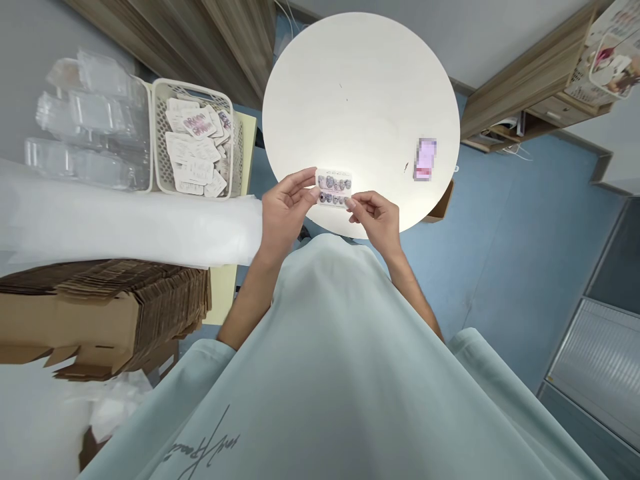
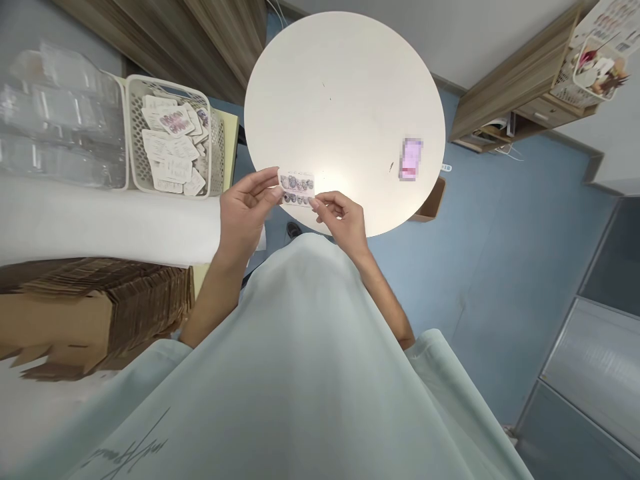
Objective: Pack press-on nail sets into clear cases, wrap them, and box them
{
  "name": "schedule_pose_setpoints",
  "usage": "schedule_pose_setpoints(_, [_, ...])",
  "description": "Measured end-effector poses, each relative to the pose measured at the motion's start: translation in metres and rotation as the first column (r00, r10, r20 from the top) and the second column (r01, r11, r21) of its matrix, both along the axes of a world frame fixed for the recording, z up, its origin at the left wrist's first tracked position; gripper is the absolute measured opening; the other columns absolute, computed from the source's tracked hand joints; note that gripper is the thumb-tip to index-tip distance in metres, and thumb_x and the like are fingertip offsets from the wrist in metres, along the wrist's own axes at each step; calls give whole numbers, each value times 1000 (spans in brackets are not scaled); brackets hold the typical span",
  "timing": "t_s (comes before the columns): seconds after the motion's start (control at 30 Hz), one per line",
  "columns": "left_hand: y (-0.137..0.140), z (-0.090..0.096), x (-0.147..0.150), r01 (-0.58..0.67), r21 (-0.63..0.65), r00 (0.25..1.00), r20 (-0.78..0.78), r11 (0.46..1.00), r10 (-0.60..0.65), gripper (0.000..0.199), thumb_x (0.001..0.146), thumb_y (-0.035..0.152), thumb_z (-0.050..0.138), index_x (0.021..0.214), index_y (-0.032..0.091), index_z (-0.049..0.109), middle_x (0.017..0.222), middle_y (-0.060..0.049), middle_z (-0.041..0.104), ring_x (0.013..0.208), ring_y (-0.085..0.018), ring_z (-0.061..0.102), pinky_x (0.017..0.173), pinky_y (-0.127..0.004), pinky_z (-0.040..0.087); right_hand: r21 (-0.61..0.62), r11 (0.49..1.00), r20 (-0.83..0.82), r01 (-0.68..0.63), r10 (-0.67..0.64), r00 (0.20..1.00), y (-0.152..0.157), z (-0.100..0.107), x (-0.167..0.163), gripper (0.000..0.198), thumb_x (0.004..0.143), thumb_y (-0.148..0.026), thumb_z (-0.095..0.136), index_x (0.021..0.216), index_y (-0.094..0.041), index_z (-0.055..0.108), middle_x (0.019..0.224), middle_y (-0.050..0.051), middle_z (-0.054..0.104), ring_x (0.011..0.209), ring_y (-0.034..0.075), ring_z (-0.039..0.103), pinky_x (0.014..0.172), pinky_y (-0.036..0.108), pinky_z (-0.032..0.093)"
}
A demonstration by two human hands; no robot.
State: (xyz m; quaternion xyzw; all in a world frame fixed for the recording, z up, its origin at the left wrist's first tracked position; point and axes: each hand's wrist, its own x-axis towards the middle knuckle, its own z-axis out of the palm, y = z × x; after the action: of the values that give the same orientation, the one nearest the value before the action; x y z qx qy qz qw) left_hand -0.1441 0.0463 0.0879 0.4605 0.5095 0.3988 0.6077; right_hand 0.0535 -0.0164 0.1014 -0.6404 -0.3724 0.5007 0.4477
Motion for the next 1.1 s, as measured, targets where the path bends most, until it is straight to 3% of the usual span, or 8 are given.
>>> schedule_pose_setpoints(0.23, [2,-1,-4,-2,-13,1000,-18,1000,2,56,91,62,98,130,24,83,121,-12,85,126,-32,82,100,-41,71,-26,999,-98,-21,18,995,6,-5,8,62,86,-85,93,99,-26,78,81,-2,72,70,14,69,72,31,64])
schedule_pose_setpoints(0.37, [0,3,-1,24,9,999,-22,1000,-24,50,91,65,97,114,23,84,110,-9,85,110,-28,83,98,-41,70,-34,999,-123,-6,1,992,9,-7,12,64,85,-87,92,101,-26,77,77,-3,71,67,14,68,67,30,62])
schedule_pose_setpoints(0.5, [-1,7,-1,38,76,994,-109,996,-30,46,91,69,96,102,25,85,106,-6,85,103,-25,80,96,-39,68,-37,999,-140,-21,15,990,9,-5,17,64,86,-88,90,104,-27,77,84,-1,77,72,15,73,71,32,64])
schedule_pose_setpoints(0.67, [-2,16,-4,83,28,994,-77,996,-81,53,98,77,85,107,25,89,100,-7,85,91,-23,80,91,-40,67,-37,999,-142,-33,27,990,8,-3,19,62,92,-88,85,108,-28,81,98,3,83,83,18,80,81,36,69])
schedule_pose_setpoints(0.77, [-2,19,-4,100,11,992,-78,995,-99,60,100,83,78,106,24,88,102,-8,85,88,-22,80,86,-39,68,-26,999,-113,-30,27,993,8,-6,21,61,89,-86,89,110,-29,82,99,3,83,86,19,79,84,37,71])
schedule_pose_setpoints(0.93, [-3,15,-3,161,15,986,-39,987,-161,60,85,70,99,122,26,84,109,-7,85,94,-22,82,83,-35,70,30,999,-98,-34,37,995,8,-9,25,59,88,-81,93,115,-31,81,100,3,80,93,21,76,85,39,70])
schedule_pose_setpoints(1.1, [-4,14,-5,166,-35,985,51,986,-164,64,81,60,105,128,25,78,106,-6,84,94,-23,84,79,-34,71,51,998,-73,-37,40,996,9,-5,26,58,90,-83,90,116,-32,80,103,4,78,97,23,75,84,41,71])
